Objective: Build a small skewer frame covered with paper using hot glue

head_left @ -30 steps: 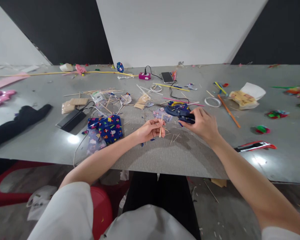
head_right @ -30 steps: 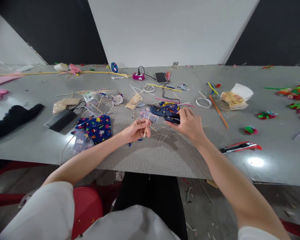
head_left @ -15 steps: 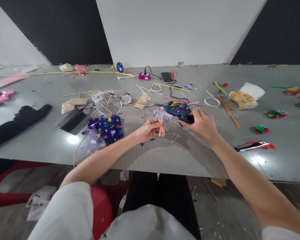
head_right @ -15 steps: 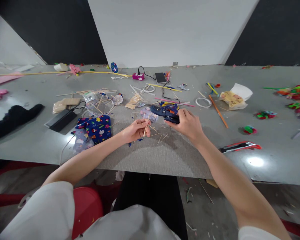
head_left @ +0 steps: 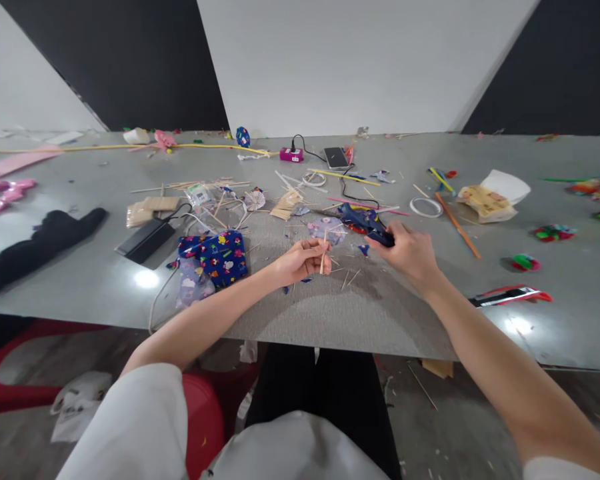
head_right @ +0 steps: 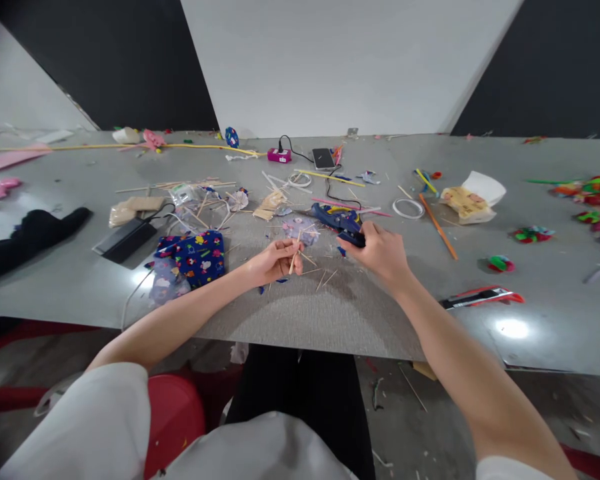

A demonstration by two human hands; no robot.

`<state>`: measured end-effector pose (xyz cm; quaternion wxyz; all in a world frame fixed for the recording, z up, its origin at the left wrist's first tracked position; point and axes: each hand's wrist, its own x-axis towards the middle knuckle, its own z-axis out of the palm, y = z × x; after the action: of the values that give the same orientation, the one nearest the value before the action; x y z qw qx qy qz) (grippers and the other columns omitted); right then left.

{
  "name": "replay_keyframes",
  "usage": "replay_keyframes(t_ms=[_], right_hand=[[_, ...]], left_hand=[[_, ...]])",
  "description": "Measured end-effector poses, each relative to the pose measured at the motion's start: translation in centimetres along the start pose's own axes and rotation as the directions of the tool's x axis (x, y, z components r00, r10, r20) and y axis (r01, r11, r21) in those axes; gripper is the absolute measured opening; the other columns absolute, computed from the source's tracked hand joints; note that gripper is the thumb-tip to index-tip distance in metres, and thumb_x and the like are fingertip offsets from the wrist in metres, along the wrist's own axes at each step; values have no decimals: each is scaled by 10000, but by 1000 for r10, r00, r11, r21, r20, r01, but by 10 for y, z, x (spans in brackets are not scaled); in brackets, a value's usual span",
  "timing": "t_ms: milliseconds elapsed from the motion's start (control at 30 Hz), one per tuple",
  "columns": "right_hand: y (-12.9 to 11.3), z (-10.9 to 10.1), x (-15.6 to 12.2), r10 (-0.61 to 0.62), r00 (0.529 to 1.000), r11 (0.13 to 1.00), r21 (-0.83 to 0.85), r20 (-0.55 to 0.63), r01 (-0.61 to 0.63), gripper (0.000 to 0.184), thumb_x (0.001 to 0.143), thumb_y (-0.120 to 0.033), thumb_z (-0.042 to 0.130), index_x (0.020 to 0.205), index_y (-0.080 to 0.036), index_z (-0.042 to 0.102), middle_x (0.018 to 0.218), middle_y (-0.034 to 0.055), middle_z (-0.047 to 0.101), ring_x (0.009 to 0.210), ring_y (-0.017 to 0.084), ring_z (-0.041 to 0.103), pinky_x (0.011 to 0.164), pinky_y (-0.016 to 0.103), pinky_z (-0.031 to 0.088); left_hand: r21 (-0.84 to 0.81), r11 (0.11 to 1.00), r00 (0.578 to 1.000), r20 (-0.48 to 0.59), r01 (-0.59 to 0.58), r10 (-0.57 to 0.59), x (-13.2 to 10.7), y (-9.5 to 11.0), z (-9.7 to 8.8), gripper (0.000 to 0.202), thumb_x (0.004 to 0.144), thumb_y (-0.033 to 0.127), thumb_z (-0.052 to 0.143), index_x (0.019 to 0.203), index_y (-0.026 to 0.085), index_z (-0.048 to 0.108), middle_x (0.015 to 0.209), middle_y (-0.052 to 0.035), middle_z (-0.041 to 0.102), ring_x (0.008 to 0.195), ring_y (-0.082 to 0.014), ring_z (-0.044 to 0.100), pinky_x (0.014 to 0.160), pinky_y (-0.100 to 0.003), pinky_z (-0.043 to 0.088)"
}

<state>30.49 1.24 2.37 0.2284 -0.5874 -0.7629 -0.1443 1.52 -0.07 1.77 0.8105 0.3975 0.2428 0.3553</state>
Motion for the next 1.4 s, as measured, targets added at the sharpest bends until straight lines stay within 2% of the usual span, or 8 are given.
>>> replay_keyframes(t_ms=[300,533,800,967,1100,1400], right_hand=[[2,-2,2,62,998,994,90,-4,-61,530,934,-734,536,934,-213,633,914,125,751,744,283,682,642,355,332],[2,-4,4,81,997,988,132,-9,-79,538,933,-746,513,920,-225,644,919,127,759,781,299,688,653,362,364],[3,-11,9,142,990,973,187,-11,-138,528,966,-705,485,826,-228,659,810,115,742,762,288,687,677,374,393],[1,-10,7,138,990,958,255,-4,-133,544,971,-709,486,755,-233,637,725,86,705,678,247,647,655,359,378],[-2,-7,5,95,995,939,329,25,-98,553,970,-719,486,745,-235,629,734,74,713,668,231,640,660,351,394],[-7,-10,6,99,993,950,291,64,-114,590,974,-746,462,732,-238,640,716,84,719,662,243,649,626,351,377]], left_hand=[[-22,999,998,50,-34,35,1,-2,-4,333,891,407,822,943,144,624,707,-74,748,610,-164,717,626,-243,530],[12,1000,1000,13,-19,19,1,-2,-4,309,914,398,802,944,147,625,681,-58,729,593,-163,714,623,-242,526],[-8,999,997,49,-52,52,0,-2,-5,355,862,415,853,944,142,643,678,-52,726,598,-160,707,624,-244,544],[18,999,999,21,-41,41,0,-1,-4,335,886,413,829,941,146,634,674,-48,719,590,-156,704,624,-242,534],[17,999,999,17,-43,43,1,-2,-4,320,892,402,824,937,148,634,674,-41,716,586,-154,699,632,-251,542],[2,999,999,5,-42,42,1,-1,-5,348,885,426,831,939,148,627,672,-47,719,585,-161,704,610,-239,519]])
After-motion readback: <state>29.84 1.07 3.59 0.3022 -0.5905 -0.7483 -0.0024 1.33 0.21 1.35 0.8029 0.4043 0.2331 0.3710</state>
